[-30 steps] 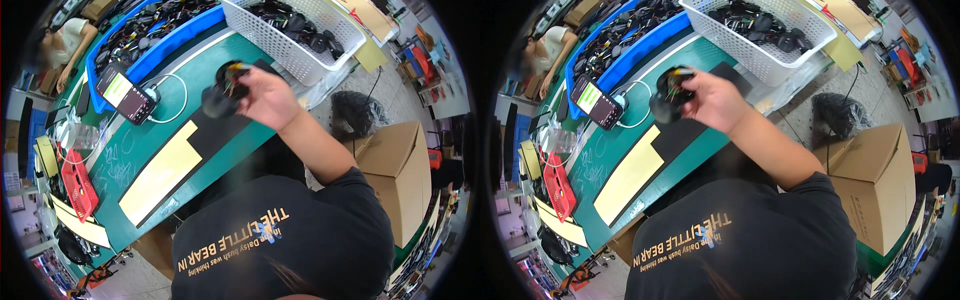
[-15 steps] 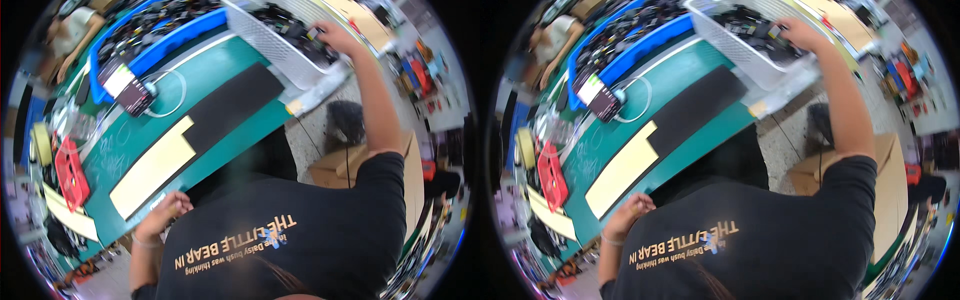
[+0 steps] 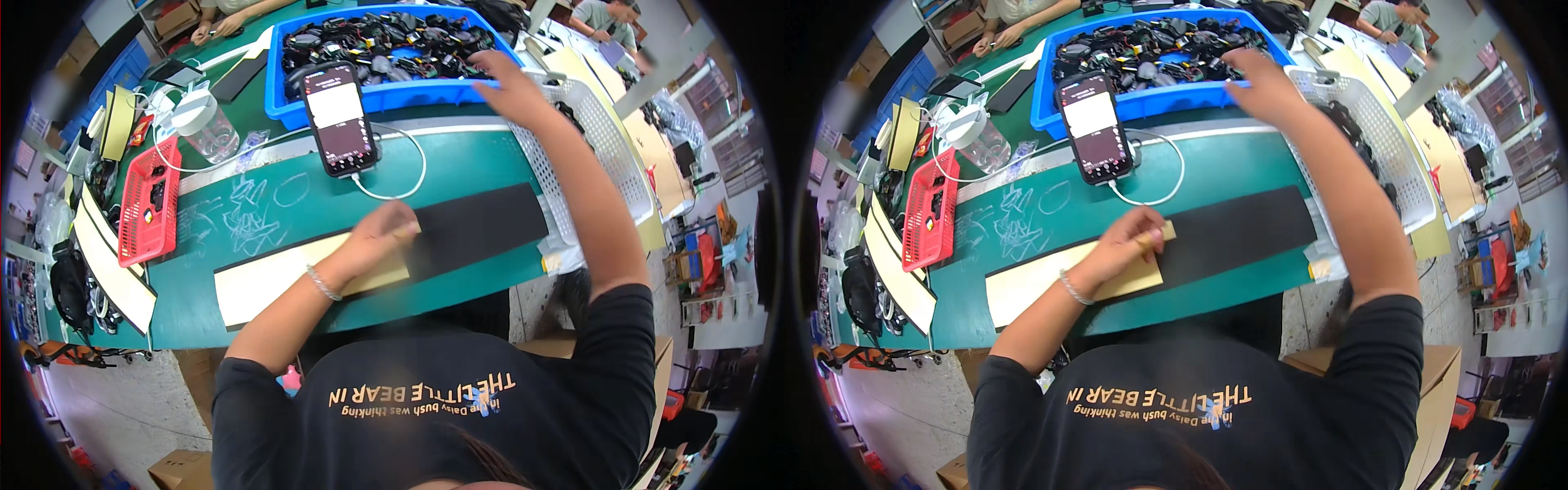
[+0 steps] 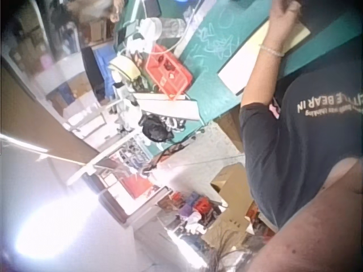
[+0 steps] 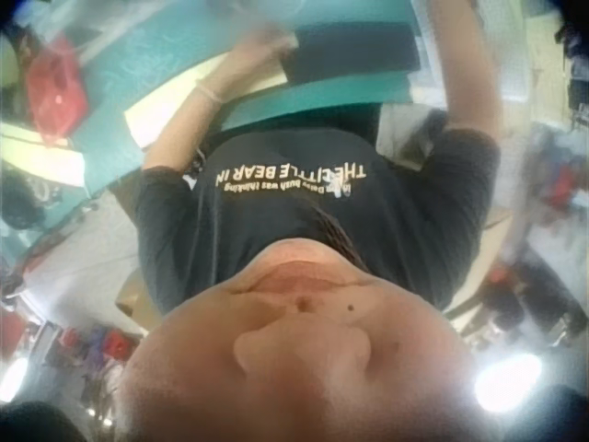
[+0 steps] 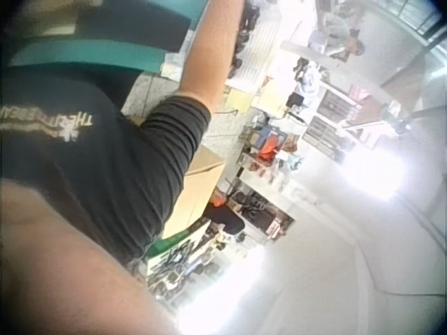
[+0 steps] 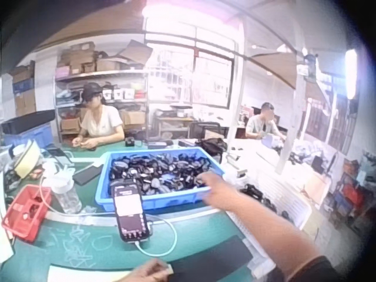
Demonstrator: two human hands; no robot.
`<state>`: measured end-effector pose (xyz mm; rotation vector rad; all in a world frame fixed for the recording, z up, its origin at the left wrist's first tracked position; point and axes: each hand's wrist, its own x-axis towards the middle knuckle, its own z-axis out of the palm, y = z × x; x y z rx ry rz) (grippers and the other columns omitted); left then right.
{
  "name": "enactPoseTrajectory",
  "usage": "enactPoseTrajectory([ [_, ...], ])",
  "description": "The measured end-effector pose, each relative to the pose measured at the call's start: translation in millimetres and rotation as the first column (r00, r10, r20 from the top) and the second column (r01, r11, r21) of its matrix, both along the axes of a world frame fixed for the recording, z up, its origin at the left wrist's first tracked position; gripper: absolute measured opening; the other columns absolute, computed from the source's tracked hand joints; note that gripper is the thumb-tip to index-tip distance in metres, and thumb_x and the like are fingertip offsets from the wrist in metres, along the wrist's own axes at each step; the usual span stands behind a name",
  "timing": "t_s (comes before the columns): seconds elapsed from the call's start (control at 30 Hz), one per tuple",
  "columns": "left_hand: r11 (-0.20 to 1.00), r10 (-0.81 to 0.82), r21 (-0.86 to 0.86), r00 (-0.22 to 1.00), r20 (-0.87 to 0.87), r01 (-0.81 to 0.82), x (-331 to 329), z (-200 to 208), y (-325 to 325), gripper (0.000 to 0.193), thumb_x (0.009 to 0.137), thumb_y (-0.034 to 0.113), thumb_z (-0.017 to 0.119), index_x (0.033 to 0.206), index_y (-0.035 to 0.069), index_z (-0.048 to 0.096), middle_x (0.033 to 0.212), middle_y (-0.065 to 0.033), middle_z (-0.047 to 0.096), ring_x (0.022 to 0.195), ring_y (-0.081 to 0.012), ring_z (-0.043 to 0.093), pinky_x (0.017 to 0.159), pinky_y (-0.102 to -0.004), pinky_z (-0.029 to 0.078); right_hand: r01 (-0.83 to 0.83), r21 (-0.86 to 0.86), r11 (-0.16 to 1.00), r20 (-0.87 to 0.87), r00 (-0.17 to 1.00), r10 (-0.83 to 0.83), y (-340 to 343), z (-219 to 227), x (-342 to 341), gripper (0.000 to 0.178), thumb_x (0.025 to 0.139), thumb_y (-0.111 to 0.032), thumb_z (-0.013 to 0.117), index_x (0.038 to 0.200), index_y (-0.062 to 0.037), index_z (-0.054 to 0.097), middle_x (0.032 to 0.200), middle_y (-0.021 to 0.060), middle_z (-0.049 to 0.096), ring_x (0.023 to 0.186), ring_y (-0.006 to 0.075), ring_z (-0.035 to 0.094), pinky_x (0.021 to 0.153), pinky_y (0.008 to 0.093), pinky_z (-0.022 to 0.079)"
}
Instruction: Assemble electronic components by placing the circuit board and battery into a plastic mouse casing.
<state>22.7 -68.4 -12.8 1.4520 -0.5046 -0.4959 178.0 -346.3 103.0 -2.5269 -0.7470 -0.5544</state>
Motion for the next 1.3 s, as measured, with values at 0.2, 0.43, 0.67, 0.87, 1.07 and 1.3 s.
enactPoseTrajectory([
  [0.2, 0.978, -0.204, 0.005, 0.969, -0.140, 0.206, 9.0, 0.2, 13.1, 0.026, 0.091, 0.022, 0.057, 0.109, 0.007, 0.049, 0.090, 0.0012, 0.052, 0.082, -0.0059, 0.048, 0.071, -0.0217, 0.041, 0.239, -0.300, 0.924, -0.467, 0.807, -0.360, 100.3, -47.3, 118.5, 0.052, 0.074, -0.031, 0.069, 0.119, -0.0076, 0.058, 0.120, 0.0171, 0.057, 0.111, 0.0304, 0.055, 0.094, 0.0376, 0.042],
  [0.43, 0.975, -0.188, -0.148, 0.970, -0.157, 0.165, 11.4, -14.9, 2.8, 0.021, 0.093, 0.020, 0.053, 0.105, 0.003, 0.049, 0.087, 0.0001, 0.049, 0.082, -0.0078, 0.046, 0.077, -0.0246, 0.041, 0.150, -0.644, 0.750, -0.493, 0.668, -0.558, 111.8, -71.6, 175.9, 0.062, 0.066, -0.040, 0.069, 0.119, -0.0092, 0.059, 0.122, 0.0180, 0.056, 0.114, 0.0315, 0.053, 0.095, 0.0401, 0.041],
  [0.67, 0.977, -0.201, -0.103, 0.970, -0.140, 0.188, 17.0, -9.4, 0.2, 0.017, 0.092, 0.016, 0.052, 0.101, 0.002, 0.048, 0.083, 0.0000, 0.048, 0.079, -0.0069, 0.044, 0.074, -0.0225, 0.040, 0.221, -0.420, 0.880, -0.471, 0.776, -0.420, 87.2, -79.9, 180.0, 0.041, 0.067, -0.032, 0.069, 0.096, -0.0031, 0.065, 0.095, 0.0179, 0.065, 0.090, 0.0270, 0.062, 0.078, 0.0375, 0.048],
  [0.87, 0.979, -0.183, -0.112, 0.976, -0.119, 0.170, 13.7, -19.1, 4.3, 0.014, 0.092, 0.013, 0.051, 0.101, 0.002, 0.048, 0.082, 0.0001, 0.050, 0.078, -0.0068, 0.046, 0.073, -0.0227, 0.040, 0.196, -0.513, 0.835, -0.545, 0.677, -0.494, 134.7, -71.8, 158.8, 0.071, 0.061, -0.047, 0.074, 0.111, 0.0019, 0.061, 0.108, 0.0209, 0.062, 0.103, 0.0308, 0.060, 0.089, 0.0393, 0.045],
  [1.07, 0.968, -0.207, -0.181, 0.959, -0.196, 0.172, 18.2, -15.7, 0.3, 0.013, 0.092, 0.012, 0.051, 0.100, 0.003, 0.048, 0.081, 0.0014, 0.048, 0.077, -0.0057, 0.045, 0.071, -0.0217, 0.040, 0.280, -0.269, 0.922, -0.527, 0.758, -0.384, 123.9, -74.4, 162.2, 0.065, 0.059, -0.041, 0.078, 0.104, 0.0044, 0.062, 0.097, 0.0191, 0.066, 0.090, 0.0287, 0.064, 0.078, 0.0357, 0.048],
  [1.3, 0.976, -0.201, -0.118, 0.960, -0.196, 0.181, 19.2, -7.2, 1.1, 0.013, 0.093, 0.015, 0.049, 0.100, 0.004, 0.048, 0.082, -0.0002, 0.051, 0.076, -0.0074, 0.049, 0.069, -0.0219, 0.042, 0.169, 0.520, 0.837, 0.076, 0.967, -0.243, 127.0, -63.9, 118.5, 0.041, 0.075, -0.037, 0.072, 0.090, -0.0009, 0.060, 0.080, 0.0089, 0.064, 0.074, 0.0185, 0.061, 0.068, 0.0314, 0.047],
])
